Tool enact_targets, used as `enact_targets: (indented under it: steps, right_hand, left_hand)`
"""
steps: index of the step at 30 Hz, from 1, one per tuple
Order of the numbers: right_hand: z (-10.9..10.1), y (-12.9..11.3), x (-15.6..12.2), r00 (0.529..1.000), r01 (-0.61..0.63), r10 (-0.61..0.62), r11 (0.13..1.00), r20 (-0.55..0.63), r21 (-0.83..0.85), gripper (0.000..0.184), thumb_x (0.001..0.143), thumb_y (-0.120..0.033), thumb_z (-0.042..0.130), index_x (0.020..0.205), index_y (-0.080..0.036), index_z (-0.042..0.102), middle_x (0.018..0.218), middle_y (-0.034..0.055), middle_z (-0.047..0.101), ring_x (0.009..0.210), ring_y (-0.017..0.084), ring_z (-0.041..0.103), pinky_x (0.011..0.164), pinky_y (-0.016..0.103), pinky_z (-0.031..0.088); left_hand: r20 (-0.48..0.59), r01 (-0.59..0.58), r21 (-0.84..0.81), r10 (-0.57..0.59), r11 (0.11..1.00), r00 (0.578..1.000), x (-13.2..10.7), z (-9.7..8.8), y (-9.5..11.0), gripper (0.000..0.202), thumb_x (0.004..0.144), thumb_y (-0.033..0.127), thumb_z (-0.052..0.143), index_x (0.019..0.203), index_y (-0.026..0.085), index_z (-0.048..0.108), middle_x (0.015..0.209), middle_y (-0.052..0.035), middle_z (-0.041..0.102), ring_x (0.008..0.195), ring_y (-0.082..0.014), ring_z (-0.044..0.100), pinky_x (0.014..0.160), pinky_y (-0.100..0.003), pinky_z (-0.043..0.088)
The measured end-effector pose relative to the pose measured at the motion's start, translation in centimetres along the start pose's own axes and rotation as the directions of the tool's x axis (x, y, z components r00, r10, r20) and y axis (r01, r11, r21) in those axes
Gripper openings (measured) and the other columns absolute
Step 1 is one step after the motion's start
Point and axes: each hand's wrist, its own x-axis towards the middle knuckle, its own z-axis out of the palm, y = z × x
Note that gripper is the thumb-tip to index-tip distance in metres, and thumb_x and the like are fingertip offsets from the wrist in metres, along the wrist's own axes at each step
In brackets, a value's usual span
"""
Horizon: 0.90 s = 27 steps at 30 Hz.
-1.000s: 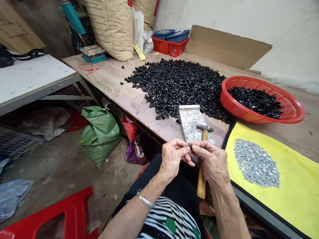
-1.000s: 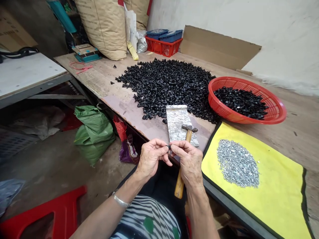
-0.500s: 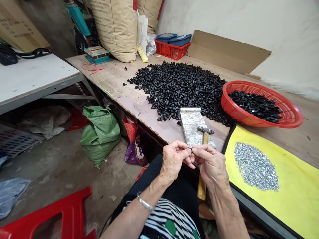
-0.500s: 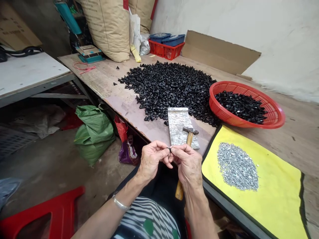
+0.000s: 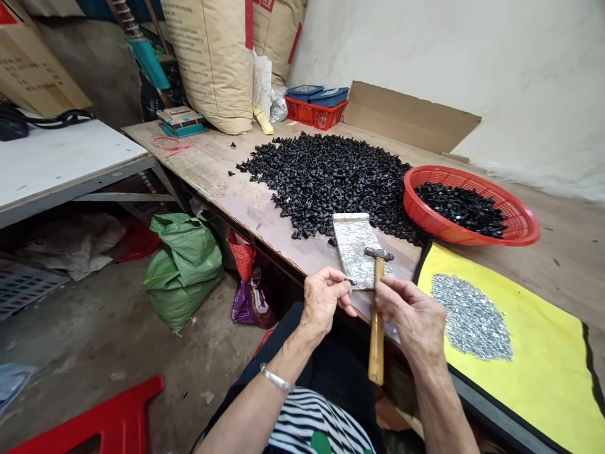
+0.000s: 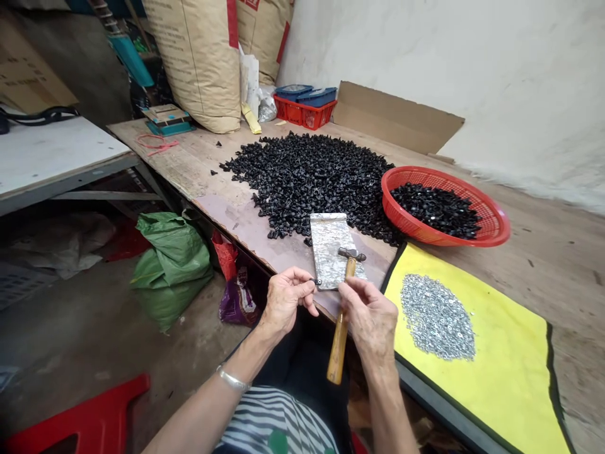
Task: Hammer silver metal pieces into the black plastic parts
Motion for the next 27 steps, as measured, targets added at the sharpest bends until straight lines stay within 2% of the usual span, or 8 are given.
enact_targets:
  steps: [3,6,9,11,16,21,24,27]
  right_hand:
    - [-0.9,0.6,0.2,0.986,0.115,-0.166,0.807,-0.035,-0.579,0.041,0.068,-0.053,0.059,0.083,-0.016,0.062,0.064,0.0066,0.061,0.058,0.02,0.055,0.054,0.031,0.037]
    - [-0.7,1.3,0.4,0.986,0.154,-0.156,0.688,0.064,-0.709,0.033,0.07,-0.049,0.057,0.079,-0.018,0.059,0.057,0.0045,0.055,0.057,0.021,0.053,0.054,0.029,0.033]
    - [-0.2,1.6,0.9,0.997,-0.043,0.066,0.913,0.042,-0.405,0.016,0.061,-0.031,0.062,0.061,-0.02,0.05,0.046,-0.0023,0.042,0.051,0.016,0.047,0.05,0.026,0.03]
    - [-0.2,1.6,1.1,0.968,-0.213,0.227,0.968,0.106,-0.134,0.02,0.056,-0.027,0.064,0.057,-0.021,0.045,0.043,-0.0045,0.039,0.046,0.013,0.042,0.047,0.025,0.031]
    - [-1.0,1.1,0.5,0.876,-0.384,0.311,0.912,0.368,0.143,0.027,0.057,-0.037,0.064,0.068,-0.017,0.05,0.059,0.0011,0.052,0.046,0.011,0.043,0.042,0.026,0.039]
    - [-1.8,1.2,-0.6,0.798,-0.572,0.431,0.762,0.421,0.303,0.028,0.061,-0.035,0.066,0.075,-0.015,0.052,0.053,-0.0041,0.044,0.037,0.003,0.027,0.032,0.015,0.02]
    - [-2.3,1.7,-1.6,0.888,-0.429,0.369,0.879,0.274,0.206,0.031,0.065,-0.043,0.065,0.073,-0.018,0.048,0.053,-0.0056,0.043,0.036,0.004,0.028,0.032,0.017,0.02]
    - [-2.6,2.3,-2.4,0.985,-0.081,0.108,0.978,0.137,-0.192,0.031,0.074,-0.05,0.054,0.071,-0.02,0.049,0.052,-0.0035,0.044,0.04,0.009,0.038,0.039,0.022,0.029]
  left_hand:
    - [-0.055,-0.006,0.048,0.008,0.999,0.998,1.0,-0.2,0.1,0.017,0.056,0.021,0.067,0.064,0.012,0.054,0.047,0.003,0.054,0.032,-0.0079,0.046,0.031,-0.023,0.047]
    - [-0.103,0.02,0.116,-0.008,0.993,0.995,2.0,-0.1,0.0,0.014,0.056,0.018,0.063,0.063,0.013,0.052,0.045,0.0038,0.052,0.031,-0.0076,0.045,0.03,-0.022,0.045]
    - [-0.104,0.046,0.173,-0.028,0.984,0.994,2.8,0.1,0.1,0.01,0.057,0.015,0.059,0.062,0.014,0.05,0.042,0.0043,0.05,0.029,-0.0082,0.045,0.028,-0.021,0.043]
    - [-0.102,0.05,0.209,-0.029,0.977,0.994,3.3,0.2,0.1,0.008,0.058,0.013,0.056,0.061,0.014,0.049,0.042,0.0045,0.049,0.029,-0.0087,0.045,0.028,-0.021,0.043]
    - [-0.109,0.071,0.252,-0.045,0.965,0.993,4.1,0.5,-0.1,0.009,0.06,0.011,0.055,0.061,0.015,0.047,0.043,0.0047,0.049,0.031,-0.0091,0.047,0.028,-0.02,0.043]
    - [-0.12,0.093,0.261,-0.063,0.961,0.991,4.3,0.6,-0.4,0.014,0.061,0.014,0.059,0.061,0.016,0.045,0.042,0.0053,0.048,0.03,-0.0086,0.047,0.029,-0.018,0.042]
    - [-0.138,0.097,0.263,-0.062,0.96,0.989,4.2,0.5,-0.5,0.017,0.061,0.015,0.061,0.059,0.016,0.045,0.04,0.0054,0.047,0.03,-0.0083,0.047,0.029,-0.017,0.042]
    - [-0.162,0.098,0.266,-0.056,0.959,0.985,4.1,0.5,-0.6,0.017,0.061,0.015,0.061,0.058,0.015,0.045,0.04,0.0054,0.047,0.03,-0.0084,0.047,0.029,-0.017,0.042]
